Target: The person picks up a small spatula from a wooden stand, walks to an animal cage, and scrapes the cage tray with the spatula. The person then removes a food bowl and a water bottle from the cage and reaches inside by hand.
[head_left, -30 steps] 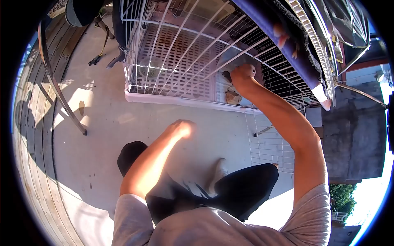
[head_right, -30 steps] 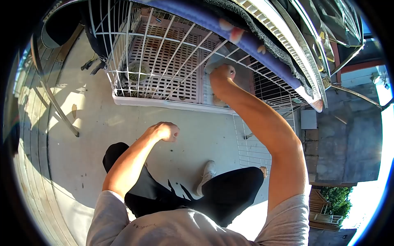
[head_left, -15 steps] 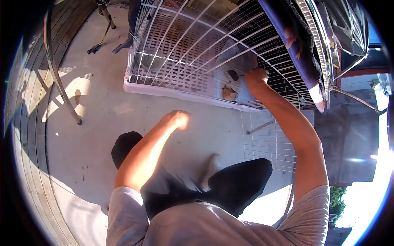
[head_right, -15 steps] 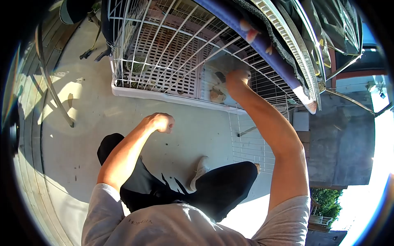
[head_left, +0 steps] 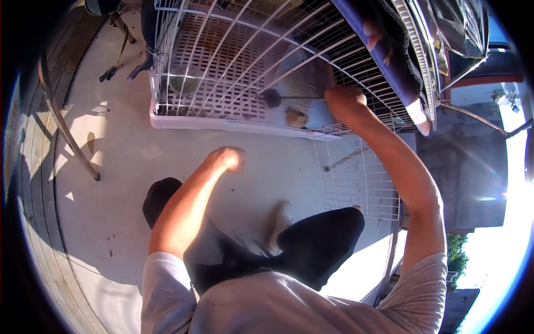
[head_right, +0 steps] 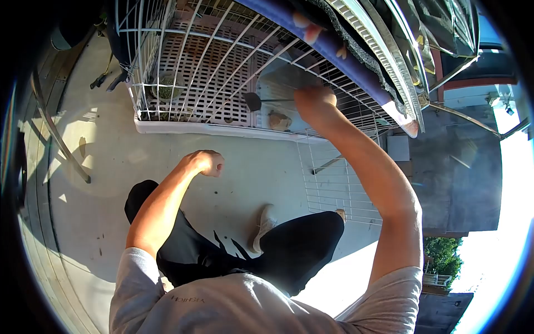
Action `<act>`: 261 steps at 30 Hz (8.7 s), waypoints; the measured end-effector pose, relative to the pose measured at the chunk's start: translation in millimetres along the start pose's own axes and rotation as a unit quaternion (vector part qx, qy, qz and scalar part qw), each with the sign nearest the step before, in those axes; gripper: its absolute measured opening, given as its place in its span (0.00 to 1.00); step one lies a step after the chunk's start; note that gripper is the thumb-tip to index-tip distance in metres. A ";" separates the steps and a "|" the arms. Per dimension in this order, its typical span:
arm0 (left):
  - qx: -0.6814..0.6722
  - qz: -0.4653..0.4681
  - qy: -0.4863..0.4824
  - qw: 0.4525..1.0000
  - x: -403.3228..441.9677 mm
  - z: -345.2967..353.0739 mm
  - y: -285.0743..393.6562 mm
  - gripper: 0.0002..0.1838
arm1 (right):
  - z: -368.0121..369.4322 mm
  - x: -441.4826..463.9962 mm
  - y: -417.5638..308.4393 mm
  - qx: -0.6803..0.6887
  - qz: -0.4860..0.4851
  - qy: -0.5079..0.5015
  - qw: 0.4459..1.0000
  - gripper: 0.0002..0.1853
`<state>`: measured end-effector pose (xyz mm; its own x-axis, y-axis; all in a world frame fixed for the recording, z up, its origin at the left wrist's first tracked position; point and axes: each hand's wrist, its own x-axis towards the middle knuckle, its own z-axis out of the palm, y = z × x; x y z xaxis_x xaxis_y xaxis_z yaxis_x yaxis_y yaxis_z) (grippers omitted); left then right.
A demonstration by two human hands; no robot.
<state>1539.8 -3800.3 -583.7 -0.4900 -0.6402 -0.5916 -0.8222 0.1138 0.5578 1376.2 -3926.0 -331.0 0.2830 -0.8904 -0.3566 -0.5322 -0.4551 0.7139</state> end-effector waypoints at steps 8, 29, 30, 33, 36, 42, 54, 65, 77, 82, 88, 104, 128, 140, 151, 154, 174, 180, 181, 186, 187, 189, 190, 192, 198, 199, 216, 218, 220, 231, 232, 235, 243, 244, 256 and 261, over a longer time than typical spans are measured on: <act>0.000 0.013 -0.012 1.000 10.3 4.7 -0.5 0.12 | 46.2 20.8 3.4 -0.049 0.066 -0.009 0.997 0.07; -0.043 0.075 0.026 0.996 27.3 14.1 -10.1 0.06 | -4.7 -26.3 -1.7 0.001 -0.054 0.073 0.996 0.06; -0.037 0.069 0.019 0.997 27.7 13.4 -9.5 0.06 | -4.5 -28.1 -2.4 -0.009 -0.054 0.091 0.994 0.06; -0.036 0.079 0.019 0.996 25.8 12.5 -9.5 0.10 | 5.6 -11.6 -8.5 -0.014 -0.045 0.015 0.999 0.06; -0.014 0.053 -0.016 0.998 23.6 9.0 -7.8 0.15 | 3.0 1.9 -24.0 -0.054 -0.051 -0.067 0.995 0.15; -0.020 0.047 -0.007 0.999 13.0 2.2 -5.7 0.14 | -33.4 -6.3 -39.4 -0.046 -0.079 -0.112 0.989 0.16; -0.028 0.067 0.006 0.997 19.8 9.7 -9.1 0.09 | 12.8 13.0 -15.8 -0.094 -0.011 -0.038 0.995 0.11; -0.030 0.046 0.008 0.998 12.0 4.8 -10.9 0.13 | 30.9 21.0 0.7 -0.039 -0.030 -0.037 0.998 0.09; -0.030 0.061 -0.013 0.998 22.7 6.6 -12.0 0.15 | 18.0 3.9 5.3 -0.054 -0.031 0.015 0.998 0.07; -0.024 0.044 -0.023 0.998 20.0 5.1 -13.0 0.14 | 21.3 5.9 -6.9 -0.032 -0.041 0.024 0.998 0.07; -0.039 0.058 0.004 0.998 15.7 3.9 -7.9 0.14 | 4.8 6.4 -8.3 -0.042 -0.049 -0.033 0.997 0.09; -0.011 0.055 -0.005 0.998 18.0 9.9 -12.7 0.14 | -6.0 8.4 -9.7 -0.022 -0.024 -0.087 0.996 0.11; -0.035 0.040 0.012 0.999 -1.7 5.9 -13.9 0.18 | -19.5 -0.1 -11.3 0.015 -0.039 -0.131 0.991 0.09; -0.006 0.098 0.002 0.995 21.0 18.5 -23.1 0.19 | -11.3 -50.5 17.1 0.117 -0.030 0.014 0.993 0.09; -0.043 0.184 0.156 0.969 87.5 31.5 13.2 0.14 | 183.3 -217.1 0.1 0.869 0.180 -0.071 0.455 0.15; -0.080 0.186 0.267 0.942 121.7 40.7 36.4 0.15 | 188.4 -239.0 -11.6 0.913 0.189 -0.032 0.361 0.16; 0.051 -0.123 0.266 0.955 403.3 -48.7 150.9 0.53 | 206.8 -315.0 9.6 0.948 0.233 -0.063 0.206 0.19; 0.095 -0.079 0.183 0.975 401.6 -68.8 141.5 0.56 | 215.8 -313.9 20.0 0.950 0.230 -0.074 0.196 0.19; 0.072 -0.072 0.206 0.973 401.0 -69.0 139.3 0.53 | 217.1 -313.3 21.5 0.951 0.228 -0.076 0.194 0.19; -0.096 -0.049 0.271 0.957 433.0 -78.0 99.9 0.37 | 224.1 -313.2 26.9 0.962 0.206 -0.076 0.162 0.21; -0.080 -0.069 0.305 0.947 436.0 -82.0 97.2 0.36 | 225.8 -313.0 26.1 0.965 0.198 -0.076 0.154 0.23; -0.047 -0.105 0.372 0.921 442.2 -93.6 98.7 0.33 | 214.3 -307.5 37.6 0.967 0.215 -0.081 0.109 0.23; -0.031 -0.121 0.404 0.906 444.9 -99.4 103.1 0.32 | 210.8 -304.4 42.1 0.967 0.225 -0.083 0.087 0.23; -0.001 -0.152 0.464 0.873 449.4 -101.2 107.7 0.29 | 211.7 -301.2 42.2 0.965 0.230 -0.089 0.091 0.23; -0.042 -0.103 0.509 0.854 426.6 -85.1 91.2 0.25 | 215.7 -294.6 27.9 0.942 0.245 -0.079 0.216 0.20; -0.075 -0.040 0.534 0.841 403.1 -84.6 94.6 0.24 | 218.0 -292.3 22.2 0.933 0.243 -0.066 0.256 0.20; 0.100 0.157 -0.117 0.975 62.7 60.7 94.7 0.20 | 178.2 -162.2 51.2 0.299 0.177 0.074 0.935 0.22; 0.060 0.137 -0.110 0.983 51.4 40.4 89.5 0.19 | 171.7 -142.0 70.9 0.201 0.121 0.075 0.969 0.23; 0.043 0.155 -0.071 0.985 51.5 44.6 72.4 0.18 | 155.4 -119.2 84.5 0.124 0.083 0.058 0.987 0.21; 0.023 0.180 -0.022 0.983 70.5 48.7 65.7 0.22 | 144.1 -30.8 121.6 0.145 0.034 0.154 0.977 0.10; 0.014 0.182 -0.028 0.983 69.1 45.2 66.7 0.22 | 147.8 -29.9 129.6 0.111 -0.007 0.137 0.984 0.10; -0.015 0.186 -0.036 0.982 70.2 40.7 66.2 0.22 | 165.3 -22.7 149.4 0.097 -0.040 0.030 0.994 0.12; -0.024 0.186 -0.041 0.981 69.5 36.3 57.2 0.22 | 157.3 -34.3 145.4 0.152 -0.051 -0.054 0.986 0.12; -0.032 0.194 -0.040 0.980 68.0 35.3 56.0 0.22 | 153.6 -32.9 140.8 0.132 -0.063 -0.041 0.988 0.11; -0.038 0.173 -0.065 0.982 66.4 31.4 63.1 0.23 | 79.3 -30.0 135.0 0.167 -0.117 0.049 0.978 0.10; -0.019 0.163 -0.050 0.985 62.3 29.2 67.7 0.23 | 84.3 -34.9 128.3 0.146 -0.055 0.051 0.986 0.09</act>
<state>1445.2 -3810.3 -599.9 -0.7538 -0.4955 -0.4314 -0.6060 0.2707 0.7480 1230.7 -3954.3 -277.7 0.4232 -0.8359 -0.3494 -0.6961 -0.5469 0.4652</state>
